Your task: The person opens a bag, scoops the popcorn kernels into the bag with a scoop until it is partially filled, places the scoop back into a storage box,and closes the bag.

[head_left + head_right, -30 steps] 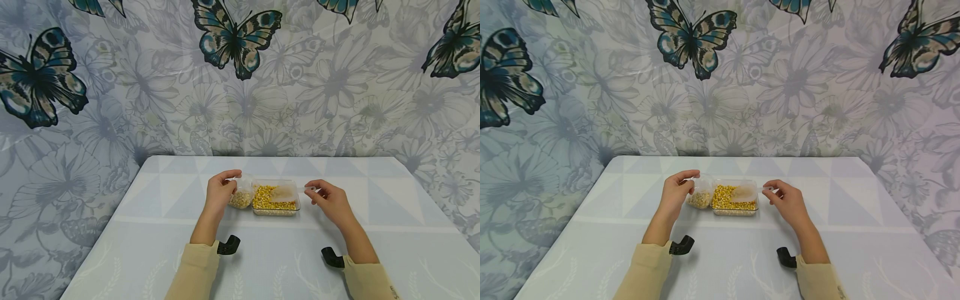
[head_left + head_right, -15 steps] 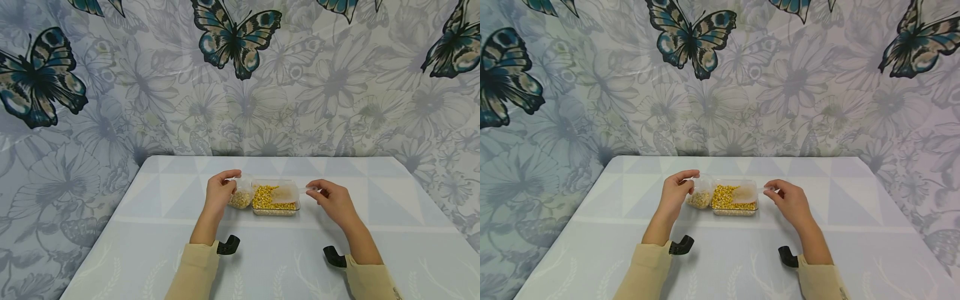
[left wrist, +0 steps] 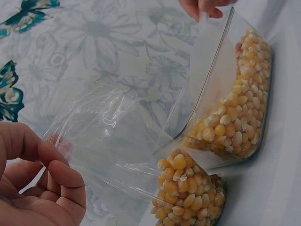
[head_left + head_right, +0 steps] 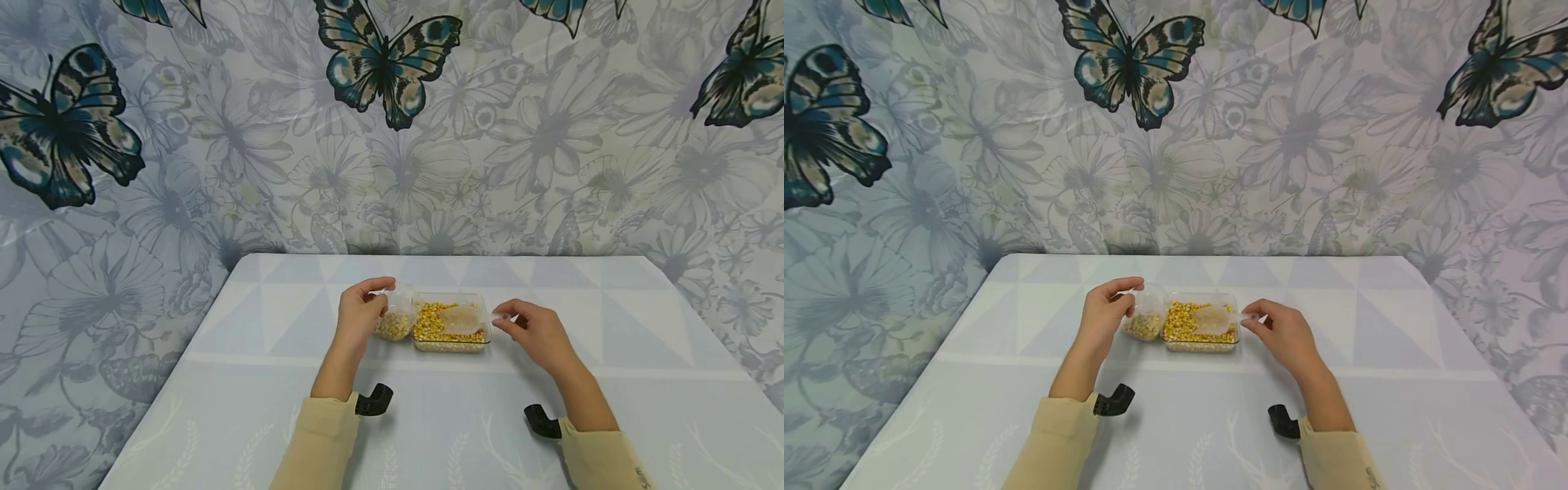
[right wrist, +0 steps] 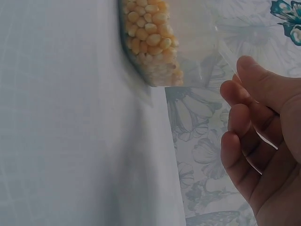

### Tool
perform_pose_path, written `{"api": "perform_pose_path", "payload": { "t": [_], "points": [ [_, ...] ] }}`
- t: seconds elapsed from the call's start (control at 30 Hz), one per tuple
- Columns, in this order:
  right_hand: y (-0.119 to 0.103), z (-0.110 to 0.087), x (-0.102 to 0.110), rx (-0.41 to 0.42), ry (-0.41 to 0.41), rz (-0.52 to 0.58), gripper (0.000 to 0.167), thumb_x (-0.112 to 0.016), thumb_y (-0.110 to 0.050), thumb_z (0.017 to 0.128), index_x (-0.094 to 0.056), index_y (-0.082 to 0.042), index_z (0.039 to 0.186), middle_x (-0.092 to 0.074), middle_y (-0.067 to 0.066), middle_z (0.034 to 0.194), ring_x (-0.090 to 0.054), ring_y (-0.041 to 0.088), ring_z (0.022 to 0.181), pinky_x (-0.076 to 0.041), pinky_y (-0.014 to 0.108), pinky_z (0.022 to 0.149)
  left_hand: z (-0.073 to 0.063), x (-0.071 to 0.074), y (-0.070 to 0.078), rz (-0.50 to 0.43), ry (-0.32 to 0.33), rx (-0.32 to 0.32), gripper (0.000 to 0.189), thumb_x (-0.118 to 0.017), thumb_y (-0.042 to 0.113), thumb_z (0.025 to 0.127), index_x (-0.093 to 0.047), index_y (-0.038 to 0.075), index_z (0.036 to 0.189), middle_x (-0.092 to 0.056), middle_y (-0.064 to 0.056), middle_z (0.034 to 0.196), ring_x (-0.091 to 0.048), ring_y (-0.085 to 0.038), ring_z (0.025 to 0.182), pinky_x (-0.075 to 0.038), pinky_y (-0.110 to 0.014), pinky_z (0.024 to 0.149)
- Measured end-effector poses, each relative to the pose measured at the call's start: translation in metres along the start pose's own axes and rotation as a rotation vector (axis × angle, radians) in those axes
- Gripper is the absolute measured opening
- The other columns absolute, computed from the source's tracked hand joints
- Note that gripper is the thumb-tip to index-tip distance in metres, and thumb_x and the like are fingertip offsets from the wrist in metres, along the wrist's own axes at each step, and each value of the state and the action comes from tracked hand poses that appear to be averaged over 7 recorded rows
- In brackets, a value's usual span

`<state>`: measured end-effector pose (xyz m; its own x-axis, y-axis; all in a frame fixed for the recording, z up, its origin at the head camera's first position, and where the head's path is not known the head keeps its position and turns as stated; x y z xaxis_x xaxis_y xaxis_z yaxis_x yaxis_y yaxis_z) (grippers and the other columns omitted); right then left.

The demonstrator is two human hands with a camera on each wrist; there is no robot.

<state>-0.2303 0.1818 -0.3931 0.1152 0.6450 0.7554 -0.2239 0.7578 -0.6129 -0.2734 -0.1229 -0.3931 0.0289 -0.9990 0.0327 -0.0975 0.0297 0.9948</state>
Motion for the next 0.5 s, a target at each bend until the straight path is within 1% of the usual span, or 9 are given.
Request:
{"api": "perform_pose_path", "payload": {
  "t": [0.1, 0.23, 0.33, 0.5],
  "points": [
    [0.001, 0.0, -0.003, 0.005, -0.002, -0.026, 0.016, -0.074, -0.023, 0.089, -0.073, -0.017, 0.103, -0.062, 0.002, 0.065, -0.045, 0.005, 0.054, -0.039, 0.023, 0.051, 0.0, 0.0, 0.0, -0.003, -0.004, -0.002, 0.04, -0.052, -0.005, 0.087, -0.073, 0.009, 0.118, -0.069, -0.005, 0.114, -0.048, -0.014, 0.065, -0.032, -0.022, 0.05],
    [0.003, -0.001, -0.005, -0.009, -0.001, -0.045, 0.017, -0.075, -0.023, 0.088, -0.073, -0.017, 0.104, -0.065, 0.004, 0.068, -0.046, 0.005, 0.054, -0.039, 0.023, 0.051, -0.001, 0.0, 0.001, -0.01, -0.006, -0.003, 0.039, -0.052, -0.005, 0.087, -0.074, 0.01, 0.116, -0.069, -0.005, 0.114, -0.048, -0.014, 0.065, -0.032, -0.022, 0.05],
    [0.004, -0.001, -0.009, -0.017, -0.013, -0.035, 0.018, -0.074, -0.023, 0.089, -0.072, -0.015, 0.105, -0.066, 0.005, 0.07, -0.047, 0.005, 0.054, -0.04, 0.023, 0.051, -0.001, 0.0, 0.0, -0.017, -0.006, -0.002, 0.039, -0.052, -0.005, 0.087, -0.075, 0.012, 0.113, -0.07, -0.005, 0.114, -0.049, -0.014, 0.066, -0.032, -0.022, 0.051],
    [0.004, -0.001, -0.015, -0.007, -0.016, -0.004, 0.018, -0.075, -0.023, 0.088, -0.072, -0.014, 0.105, -0.068, 0.003, 0.074, -0.049, 0.004, 0.054, -0.04, 0.023, 0.051, 0.0, 0.0, 0.0, -0.023, -0.008, -0.002, 0.039, -0.052, -0.006, 0.087, -0.075, 0.011, 0.114, -0.07, -0.005, 0.113, -0.048, -0.014, 0.066, -0.032, -0.022, 0.051]
  ]
}}
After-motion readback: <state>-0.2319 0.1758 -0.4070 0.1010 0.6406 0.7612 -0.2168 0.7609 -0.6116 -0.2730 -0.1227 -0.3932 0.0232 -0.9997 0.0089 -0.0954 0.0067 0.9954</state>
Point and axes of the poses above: each hand's wrist, its own z-axis towards the middle knuckle, its own x-axis out of the back of the hand, y = z × x, the point moved 8 cm from there along z, towards the middle knuckle
